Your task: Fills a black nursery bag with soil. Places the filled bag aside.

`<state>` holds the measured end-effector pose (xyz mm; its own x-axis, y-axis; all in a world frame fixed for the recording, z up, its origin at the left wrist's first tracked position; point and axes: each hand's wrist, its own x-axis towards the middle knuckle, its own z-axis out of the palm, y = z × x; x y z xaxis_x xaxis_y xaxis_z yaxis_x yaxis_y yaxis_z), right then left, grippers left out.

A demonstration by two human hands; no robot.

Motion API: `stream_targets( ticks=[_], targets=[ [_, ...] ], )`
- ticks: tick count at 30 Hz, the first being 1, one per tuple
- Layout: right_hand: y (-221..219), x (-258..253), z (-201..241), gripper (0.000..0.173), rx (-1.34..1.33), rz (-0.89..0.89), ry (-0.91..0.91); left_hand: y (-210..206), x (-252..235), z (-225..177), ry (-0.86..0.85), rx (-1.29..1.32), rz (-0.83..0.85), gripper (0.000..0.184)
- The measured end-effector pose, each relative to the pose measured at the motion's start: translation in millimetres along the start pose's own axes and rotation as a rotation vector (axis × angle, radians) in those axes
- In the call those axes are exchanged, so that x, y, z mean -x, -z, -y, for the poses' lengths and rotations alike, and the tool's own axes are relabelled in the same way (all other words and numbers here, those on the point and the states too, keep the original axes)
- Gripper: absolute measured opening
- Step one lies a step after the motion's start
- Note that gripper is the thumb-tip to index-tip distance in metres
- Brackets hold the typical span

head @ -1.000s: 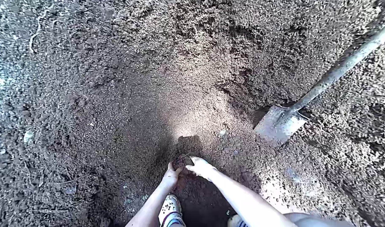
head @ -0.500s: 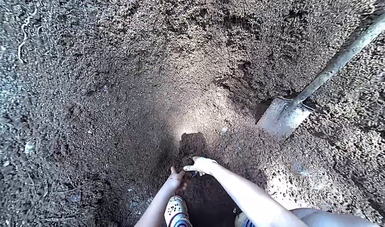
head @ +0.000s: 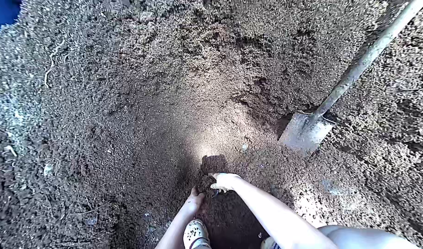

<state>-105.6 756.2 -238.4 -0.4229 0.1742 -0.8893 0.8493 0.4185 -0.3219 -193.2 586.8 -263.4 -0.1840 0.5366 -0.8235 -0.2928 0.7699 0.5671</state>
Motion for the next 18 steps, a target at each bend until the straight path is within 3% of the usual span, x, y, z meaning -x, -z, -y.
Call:
stream_targets(
  ticks=[2,4,6,8,11,13,15,18],
  targets=[
    [4,-1,-11,0.077,-0.208,-0.024,0.005,3,10,-1,0.003,0.034,0.017,0.06],
    [6,2,-13,0.076,-0.441,-0.099,0.071,5,17,-5,-0.017,-0.047,0.011,0.073],
    [5,3,-8,0.06,-0.636,-0.185,0.142,2,19,-7,-0.023,-0.152,-0.018,0.097],
    [0,0,-2,0.043,-0.723,-0.238,0.181,-2,20,-7,-0.006,-0.218,-0.075,0.105],
    [1,0,11,0.033,-0.72,-0.251,0.227,1,21,-14,-0.164,-0.55,-0.337,0.083],
    [6,6,17,0.031,-0.72,-0.245,0.306,3,22,-14,-0.441,-0.861,-0.404,0.059],
    [13,14,21,0.027,-0.793,-0.261,0.397,1,21,-12,-0.595,-1.162,-0.269,0.046],
    [28,19,24,0.028,-0.779,-0.372,0.423,-10,16,-6,-0.602,-1.425,-0.12,0.036]
  ],
)
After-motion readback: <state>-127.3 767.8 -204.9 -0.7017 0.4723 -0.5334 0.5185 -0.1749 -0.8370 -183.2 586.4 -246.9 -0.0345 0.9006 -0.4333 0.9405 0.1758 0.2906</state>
